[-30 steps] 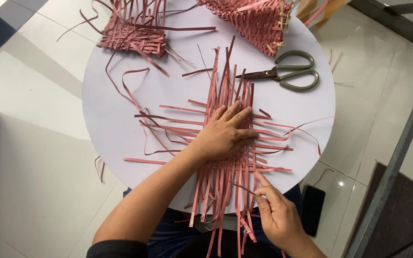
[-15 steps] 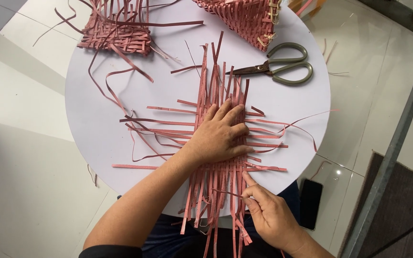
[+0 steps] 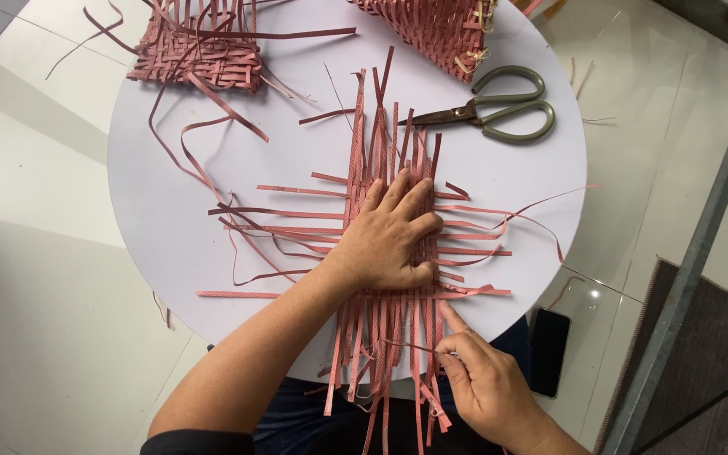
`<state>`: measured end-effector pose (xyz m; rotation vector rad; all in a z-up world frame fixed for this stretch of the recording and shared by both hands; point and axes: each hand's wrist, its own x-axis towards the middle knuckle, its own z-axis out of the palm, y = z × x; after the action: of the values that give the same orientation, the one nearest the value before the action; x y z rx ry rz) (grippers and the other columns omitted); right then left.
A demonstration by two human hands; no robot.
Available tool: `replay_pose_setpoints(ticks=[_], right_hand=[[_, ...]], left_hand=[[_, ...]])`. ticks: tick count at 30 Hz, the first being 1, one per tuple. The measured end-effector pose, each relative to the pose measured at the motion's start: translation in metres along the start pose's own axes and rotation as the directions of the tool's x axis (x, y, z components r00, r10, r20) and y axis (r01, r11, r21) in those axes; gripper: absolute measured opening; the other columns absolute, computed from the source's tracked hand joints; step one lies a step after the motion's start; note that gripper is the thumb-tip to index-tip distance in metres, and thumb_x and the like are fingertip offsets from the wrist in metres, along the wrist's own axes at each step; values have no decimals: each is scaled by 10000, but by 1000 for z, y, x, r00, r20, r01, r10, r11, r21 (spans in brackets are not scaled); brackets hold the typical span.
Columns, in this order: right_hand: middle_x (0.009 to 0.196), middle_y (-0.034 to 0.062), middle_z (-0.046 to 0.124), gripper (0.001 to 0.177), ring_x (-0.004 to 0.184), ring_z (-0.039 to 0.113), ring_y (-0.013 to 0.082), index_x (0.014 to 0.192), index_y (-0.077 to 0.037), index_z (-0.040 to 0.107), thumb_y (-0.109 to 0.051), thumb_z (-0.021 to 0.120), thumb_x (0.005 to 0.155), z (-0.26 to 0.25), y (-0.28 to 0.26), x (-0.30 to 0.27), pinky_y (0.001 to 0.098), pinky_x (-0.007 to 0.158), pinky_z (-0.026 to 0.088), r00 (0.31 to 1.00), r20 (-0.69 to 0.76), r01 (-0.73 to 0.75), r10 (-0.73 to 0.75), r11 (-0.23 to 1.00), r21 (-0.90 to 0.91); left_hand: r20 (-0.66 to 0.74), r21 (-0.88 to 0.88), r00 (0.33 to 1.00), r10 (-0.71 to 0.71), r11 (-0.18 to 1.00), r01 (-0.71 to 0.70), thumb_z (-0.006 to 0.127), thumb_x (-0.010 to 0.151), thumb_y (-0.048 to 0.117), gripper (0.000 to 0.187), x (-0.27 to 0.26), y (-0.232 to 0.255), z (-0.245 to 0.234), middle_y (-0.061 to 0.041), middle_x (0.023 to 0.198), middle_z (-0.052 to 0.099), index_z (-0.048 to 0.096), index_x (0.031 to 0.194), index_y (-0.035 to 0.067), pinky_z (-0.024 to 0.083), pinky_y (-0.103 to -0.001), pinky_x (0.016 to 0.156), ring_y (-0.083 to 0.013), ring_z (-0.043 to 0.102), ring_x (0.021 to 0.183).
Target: Weaving a flat base for a basket using pink plastic strips on a round table
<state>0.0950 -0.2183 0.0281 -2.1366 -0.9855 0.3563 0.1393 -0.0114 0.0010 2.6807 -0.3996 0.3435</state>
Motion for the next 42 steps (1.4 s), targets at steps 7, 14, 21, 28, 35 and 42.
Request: replay_pose_setpoints(ticks=[7, 14, 21, 28, 35, 42], right_hand=[[1283, 211, 381, 99, 331, 178, 85, 703, -106, 443, -136, 442, 798, 1, -2, 1, 247, 373, 354, 992, 74, -111, 100, 980, 167], [1306, 185, 362, 124, 341, 169, 86, 673, -104, 432, -118, 449, 795, 0, -3, 5, 234, 361, 319, 987, 123, -129, 103, 966, 225], [1089, 62, 569, 51, 575, 514, 126, 715, -123, 568, -144, 535, 747, -35, -1, 23, 243, 619, 448, 996, 66, -65, 62, 997, 48], [474, 53, 565, 133, 444, 510, 160, 694, -113, 617, -121, 535, 800, -54, -16, 114, 293, 473, 437, 990, -135, -25, 31, 999, 43], [656, 66, 639, 148, 566, 593, 174, 899, -135, 591, -103, 477, 810, -33, 53, 160, 287, 559, 451, 984, -143, -114, 109, 993, -27], [645, 11, 632, 53, 528, 592, 183, 809, -154, 601, -149, 549, 812, -29, 47, 154, 277, 483, 463, 924, -332, 132, -192, 972, -193]], left_hand=[[57, 30, 998, -40, 999, 38, 456, 698, 541, 488, 1, 3, -3, -175, 1305, 317, 499, 996, 157, 198, -573, 947, -407, 238, 1218], [-24, 48, 1000, 6, 999, -4, 453, 733, 401, 323, 1, 0, 3, -181, 1265, 363, 497, 930, 148, 244, -579, 907, -421, 293, 1179], [-7, 37, 1000, 11, 999, -11, 504, 756, 380, 262, 2, 0, 1, -148, 1269, 386, 535, 840, 134, 241, -613, 897, -405, 282, 1201], [-58, 88, 997, -42, 995, 47, 539, 727, 420, 229, -1, -3, 15, -46, 1138, 505, 592, 840, 229, 260, -503, 921, -255, 392, 1163], [-158, 59, 987, -27, 998, 37, 547, 712, 431, 224, 0, -4, 10, -34, 1061, 574, 628, 800, 243, 320, -417, 865, -214, 497, 1067], [-186, 54, 983, 6, 999, 4, 560, 718, 391, 192, 1, -3, 7, -51, 1019, 587, 626, 776, 220, 330, -388, 827, -223, 515, 1026]])
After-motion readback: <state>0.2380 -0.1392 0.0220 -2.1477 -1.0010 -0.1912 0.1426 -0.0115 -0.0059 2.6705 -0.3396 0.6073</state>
